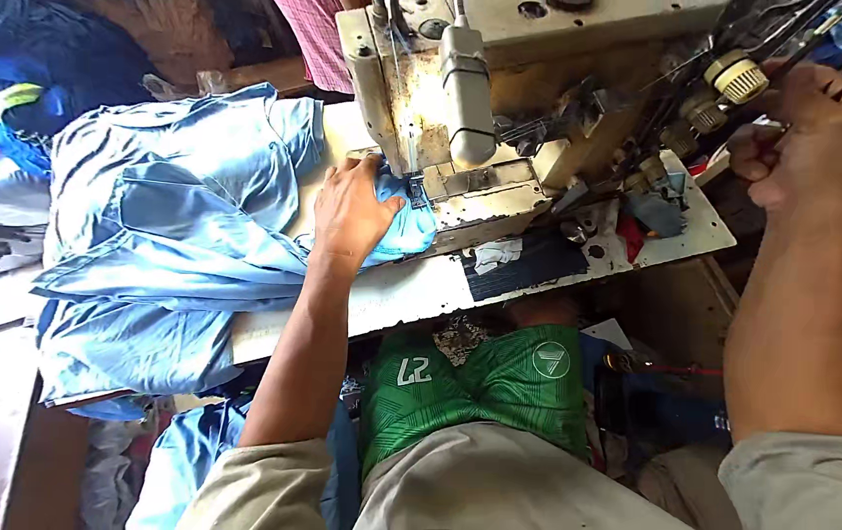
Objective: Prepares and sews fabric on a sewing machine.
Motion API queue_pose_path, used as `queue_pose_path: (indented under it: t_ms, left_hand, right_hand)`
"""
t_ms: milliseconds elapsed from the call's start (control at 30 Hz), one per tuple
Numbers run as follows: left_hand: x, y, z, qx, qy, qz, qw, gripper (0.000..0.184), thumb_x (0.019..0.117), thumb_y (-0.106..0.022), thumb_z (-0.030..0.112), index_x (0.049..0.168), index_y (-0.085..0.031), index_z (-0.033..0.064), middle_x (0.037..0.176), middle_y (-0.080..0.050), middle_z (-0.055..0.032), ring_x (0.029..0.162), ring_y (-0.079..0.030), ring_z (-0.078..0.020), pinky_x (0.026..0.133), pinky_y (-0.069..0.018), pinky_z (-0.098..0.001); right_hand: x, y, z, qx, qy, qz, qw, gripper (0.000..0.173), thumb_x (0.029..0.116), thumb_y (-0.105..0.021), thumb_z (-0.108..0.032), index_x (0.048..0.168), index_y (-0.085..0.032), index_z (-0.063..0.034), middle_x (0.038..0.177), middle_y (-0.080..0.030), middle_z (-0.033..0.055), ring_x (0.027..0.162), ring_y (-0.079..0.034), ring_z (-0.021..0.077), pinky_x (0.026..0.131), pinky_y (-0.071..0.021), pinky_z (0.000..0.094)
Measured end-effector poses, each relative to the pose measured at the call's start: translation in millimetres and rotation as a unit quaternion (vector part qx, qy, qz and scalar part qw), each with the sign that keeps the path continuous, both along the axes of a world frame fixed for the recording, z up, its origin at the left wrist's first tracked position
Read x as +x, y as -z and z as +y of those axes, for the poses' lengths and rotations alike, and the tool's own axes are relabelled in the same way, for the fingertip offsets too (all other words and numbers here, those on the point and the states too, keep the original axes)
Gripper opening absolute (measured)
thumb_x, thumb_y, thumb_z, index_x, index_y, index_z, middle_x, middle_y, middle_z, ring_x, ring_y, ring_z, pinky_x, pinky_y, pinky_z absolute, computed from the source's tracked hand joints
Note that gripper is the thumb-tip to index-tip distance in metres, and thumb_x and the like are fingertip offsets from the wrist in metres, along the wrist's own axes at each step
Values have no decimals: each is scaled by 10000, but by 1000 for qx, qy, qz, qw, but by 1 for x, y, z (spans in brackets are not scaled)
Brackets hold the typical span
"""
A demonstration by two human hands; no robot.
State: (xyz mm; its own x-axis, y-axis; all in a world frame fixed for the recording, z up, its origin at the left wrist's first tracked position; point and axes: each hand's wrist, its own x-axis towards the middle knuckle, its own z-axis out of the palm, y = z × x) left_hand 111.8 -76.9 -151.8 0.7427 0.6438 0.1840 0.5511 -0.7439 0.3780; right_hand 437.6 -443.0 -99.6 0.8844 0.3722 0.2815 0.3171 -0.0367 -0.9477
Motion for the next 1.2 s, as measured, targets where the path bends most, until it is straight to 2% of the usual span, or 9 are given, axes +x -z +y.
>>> queue_pose_path:
  t_ms: [100, 333, 500, 600, 667, 800, 1000, 1067, 1200]
  left_hand:
    - [3, 9, -4, 24, -26, -11, 999, 482, 903, -661, 365, 1343, -659, 169, 1357, -624, -121, 1282, -555, -381, 965, -465, -669]
    - [8, 35, -13, 88, -83, -93, 988, 386, 938, -585, 400, 1231, -685, 171, 1195, -665, -119, 1134, -630, -318, 936, -469, -563]
    - [8, 37, -12, 104, -55, -88, 989, 430, 952, -568, 399, 1333, -639, 213, 1177, -686, -90, 1101, -657, -280, 926, -474, -540]
    - [8, 37, -12, 106, -47, -75, 990, 443, 975, -531, 421, 1340, -669, 212, 1152, -708, -86, 1086, -667, -276, 933, -471, -537]
    - [7, 37, -12, 106, -40, -74, 991, 401, 984, -521, 423, 1252, -716, 197, 1094, -711, -81, 1049, -674, -271, 920, -474, -536]
    - [5, 39, -10, 103, -23, -88, 991, 344, 991, -534, 392, 1183, -732, 186, 1063, -719, -64, 1028, -680, -254, 908, -475, -533]
    - [6, 39, -11, 137, -13, -117, 984, 268, 1001, -587, 325, 1181, -732, 190, 1400, -560, -99, 1288, -517, -318, 1022, -422, -556]
    - [6, 37, -11, 144, 1, -107, 984, 279, 1008, -559, 272, 1219, -704, 162, 1415, -573, -93, 1295, -536, -316, 1018, -431, -562]
    - [6, 37, -14, 155, 18, -91, 983, 325, 1023, -470, 191, 1263, -654, 73, 1271, -683, -137, 1206, -638, -316, 987, -482, -537]
  right_hand:
    - [32, -2, 12, 35, -118, 0, 992, 184, 1090, -416, -398, 1054, -567, -298, 763, -585, -102, 489, -462, 35, 413, -388, 206]
    - [58, 1, 31, 110, -169, 9, 979, 276, 1087, -318, -245, 1211, -563, -267, 982, -651, -59, 727, -613, 66, 565, -525, 248]
    - [60, -5, 36, 56, -88, 3, 995, 280, 1094, -333, -329, 979, -585, -289, 788, -609, -108, 600, -546, 29, 514, -477, 226]
    - [71, -10, 34, -2, -51, -4, 999, 205, 1098, -379, -381, 1065, -566, -305, 895, -615, -135, 760, -601, 3, 665, -534, 227]
    - [59, -24, 43, -40, 7, 9, 999, 234, 1078, -440, -457, 1051, -592, -282, 868, -629, -118, 735, -610, 18, 642, -535, 241]
    - [27, -60, 59, -144, 47, 45, 987, 405, 1031, -503, -564, 1275, -627, -265, 1066, -676, -64, 891, -673, 69, 753, -588, 308]
    - [26, -69, 61, -192, 29, 46, 980, 263, 1049, -494, -499, 980, -587, -262, 743, -535, -129, 559, -466, -31, 495, -401, 168]
    - [22, -63, 62, -136, 15, 40, 990, 229, 1051, -486, -502, 969, -585, -313, 780, -575, -165, 637, -536, -55, 562, -467, 157]
    - [46, -42, 67, 6, -80, -13, 997, 217, 1072, -482, -338, 1211, -602, -224, 1059, -657, -88, 979, -644, 42, 864, -571, 297]
